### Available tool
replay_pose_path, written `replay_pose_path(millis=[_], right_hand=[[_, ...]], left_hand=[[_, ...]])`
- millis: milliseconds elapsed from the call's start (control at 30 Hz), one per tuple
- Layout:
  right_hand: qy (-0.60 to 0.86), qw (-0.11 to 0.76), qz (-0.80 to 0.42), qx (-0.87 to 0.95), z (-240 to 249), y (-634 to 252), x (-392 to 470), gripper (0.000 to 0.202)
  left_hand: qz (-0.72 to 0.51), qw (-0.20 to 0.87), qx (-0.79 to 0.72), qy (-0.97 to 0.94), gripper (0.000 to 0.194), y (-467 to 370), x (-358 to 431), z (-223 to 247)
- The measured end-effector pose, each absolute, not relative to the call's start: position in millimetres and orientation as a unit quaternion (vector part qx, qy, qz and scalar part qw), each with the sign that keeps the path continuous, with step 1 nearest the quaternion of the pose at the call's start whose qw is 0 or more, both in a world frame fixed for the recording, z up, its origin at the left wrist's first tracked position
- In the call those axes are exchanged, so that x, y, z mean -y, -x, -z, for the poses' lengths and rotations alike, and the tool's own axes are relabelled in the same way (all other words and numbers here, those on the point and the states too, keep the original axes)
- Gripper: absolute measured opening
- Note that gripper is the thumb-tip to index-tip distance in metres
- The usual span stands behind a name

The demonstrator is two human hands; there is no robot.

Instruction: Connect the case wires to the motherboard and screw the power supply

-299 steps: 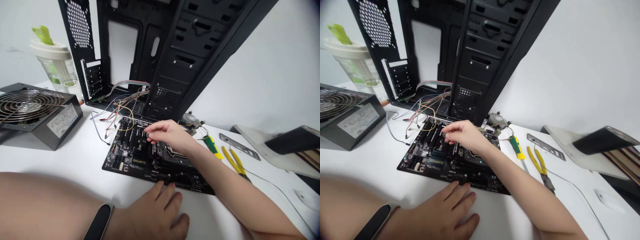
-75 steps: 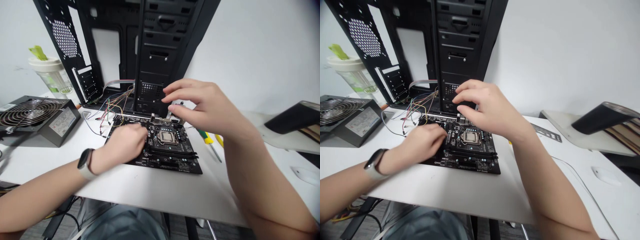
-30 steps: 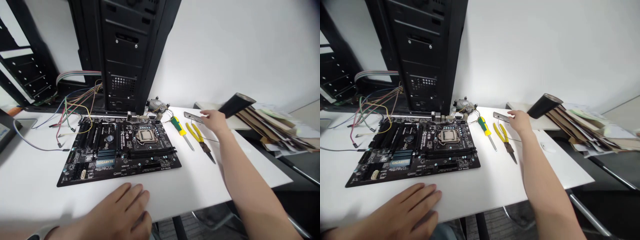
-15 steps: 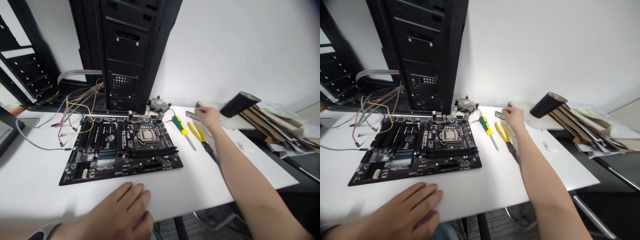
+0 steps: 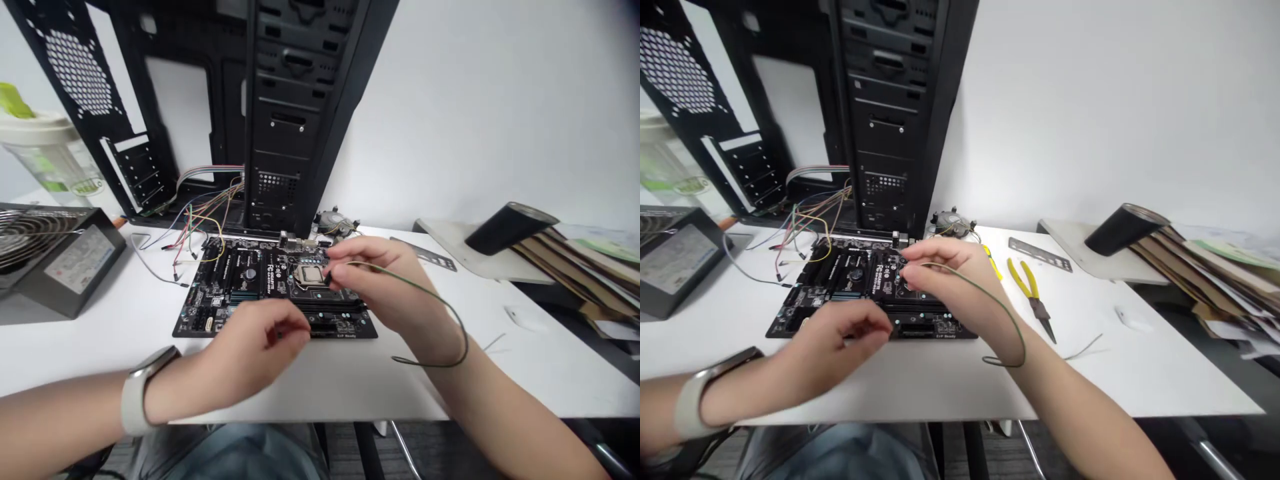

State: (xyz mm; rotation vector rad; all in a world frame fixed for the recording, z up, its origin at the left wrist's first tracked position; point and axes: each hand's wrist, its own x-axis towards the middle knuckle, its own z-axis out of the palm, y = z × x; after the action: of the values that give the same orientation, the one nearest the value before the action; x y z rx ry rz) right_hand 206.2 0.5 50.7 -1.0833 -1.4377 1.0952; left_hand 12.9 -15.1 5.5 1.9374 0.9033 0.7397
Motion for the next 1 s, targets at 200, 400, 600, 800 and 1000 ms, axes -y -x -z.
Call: replay_pose_path(millis=[200,400,600,800,1000], right_hand=[[0.46,0.462,-0.492,0.577,-30.7,-178.9,-0.8,0.019],[0.506,0.482,-0.48,0.531,-11.1,-168.2,2.4,0.018],[0.488,0.482,-0.467,0.558,-3.4,-171.7,8.6,0.014],[0.419,0.433,-0.512,0.613,-5.5,-181.5,9.0,0.015],[0.421,0.388,-0.467,0.674,-11.3,-185.1,9.8,0.003]], left_hand=[[-0.355,0.536,-0.396,-0.655,0.016,-8.7,5.5,-17.5],[-0.337,0.512,-0.416,-0.672,0.017,-5.8,4.0,-9.4],[-0.335,0.438,-0.434,-0.713,0.019,-3.0,4.3,-2.8],[-0.313,0.488,-0.436,-0.688,0.02,-2.9,2.6,-3.9],[-0.27,0.522,-0.438,-0.68,0.021,-3.6,5.8,-3.7]])
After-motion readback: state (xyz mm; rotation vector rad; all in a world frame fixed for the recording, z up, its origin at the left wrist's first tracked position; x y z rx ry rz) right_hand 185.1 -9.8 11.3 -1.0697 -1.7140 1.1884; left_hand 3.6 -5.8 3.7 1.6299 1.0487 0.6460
